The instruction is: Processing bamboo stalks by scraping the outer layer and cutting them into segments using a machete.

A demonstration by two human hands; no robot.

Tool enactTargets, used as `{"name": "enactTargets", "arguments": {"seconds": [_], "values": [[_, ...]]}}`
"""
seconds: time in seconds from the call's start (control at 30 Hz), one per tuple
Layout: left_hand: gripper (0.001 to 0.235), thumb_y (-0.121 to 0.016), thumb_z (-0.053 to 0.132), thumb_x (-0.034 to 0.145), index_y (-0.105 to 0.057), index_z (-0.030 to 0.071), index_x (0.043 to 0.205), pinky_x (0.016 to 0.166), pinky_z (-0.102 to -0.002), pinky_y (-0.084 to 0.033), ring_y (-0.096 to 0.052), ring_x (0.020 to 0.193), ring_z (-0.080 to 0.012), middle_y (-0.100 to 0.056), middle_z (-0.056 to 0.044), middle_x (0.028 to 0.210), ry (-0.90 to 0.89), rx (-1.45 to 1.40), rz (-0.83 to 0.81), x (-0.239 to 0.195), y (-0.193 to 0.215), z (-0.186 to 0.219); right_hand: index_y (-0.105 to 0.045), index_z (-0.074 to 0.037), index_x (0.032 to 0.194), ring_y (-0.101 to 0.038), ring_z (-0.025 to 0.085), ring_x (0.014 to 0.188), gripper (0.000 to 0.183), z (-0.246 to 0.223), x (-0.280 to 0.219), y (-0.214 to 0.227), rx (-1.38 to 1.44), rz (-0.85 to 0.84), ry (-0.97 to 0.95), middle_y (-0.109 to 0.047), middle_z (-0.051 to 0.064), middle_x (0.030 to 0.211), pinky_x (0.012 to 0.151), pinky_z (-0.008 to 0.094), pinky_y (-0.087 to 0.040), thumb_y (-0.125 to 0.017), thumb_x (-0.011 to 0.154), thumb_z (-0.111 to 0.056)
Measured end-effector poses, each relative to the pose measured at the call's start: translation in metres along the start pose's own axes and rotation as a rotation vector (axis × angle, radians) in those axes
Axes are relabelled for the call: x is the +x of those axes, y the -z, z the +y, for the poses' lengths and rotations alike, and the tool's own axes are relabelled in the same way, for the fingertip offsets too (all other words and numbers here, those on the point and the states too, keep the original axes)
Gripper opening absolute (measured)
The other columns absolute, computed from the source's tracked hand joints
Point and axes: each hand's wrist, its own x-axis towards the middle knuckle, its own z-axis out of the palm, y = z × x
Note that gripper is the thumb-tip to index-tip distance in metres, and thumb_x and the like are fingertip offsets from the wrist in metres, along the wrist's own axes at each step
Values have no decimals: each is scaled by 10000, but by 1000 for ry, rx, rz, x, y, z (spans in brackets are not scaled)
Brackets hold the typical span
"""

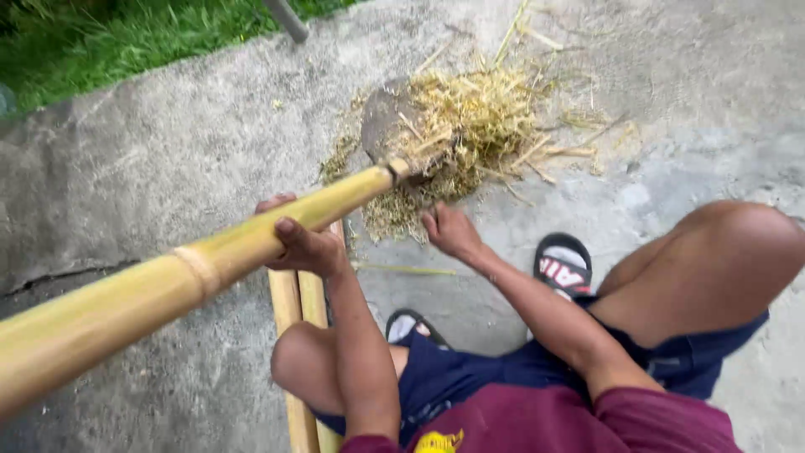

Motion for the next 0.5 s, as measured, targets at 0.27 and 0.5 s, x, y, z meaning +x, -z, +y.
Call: {"name": "enactTargets", "arguments": {"seconds": [0.27, 0.5], "values": [[717, -851, 427, 900, -397, 29, 1287, 813, -392, -541, -591, 903, -236, -585, -112, 1037, 34, -48, -7, -6, 1, -1, -598, 11, 933, -646, 549, 762, 402, 26, -3, -19, 39, -63, -30, -662, 325, 759, 704, 618, -515, -555, 1008, -382], [710, -808, 361, 916, -351, 60, 1368, 846, -413, -544, -577, 932, -244, -580, -114, 1067, 23, -41, -37, -2, -6, -3, -600, 19, 930, -640, 547, 771, 433, 38, 8, -19, -59, 0, -15, -668, 311, 760, 707, 620, -509, -569, 1033, -400]]}}
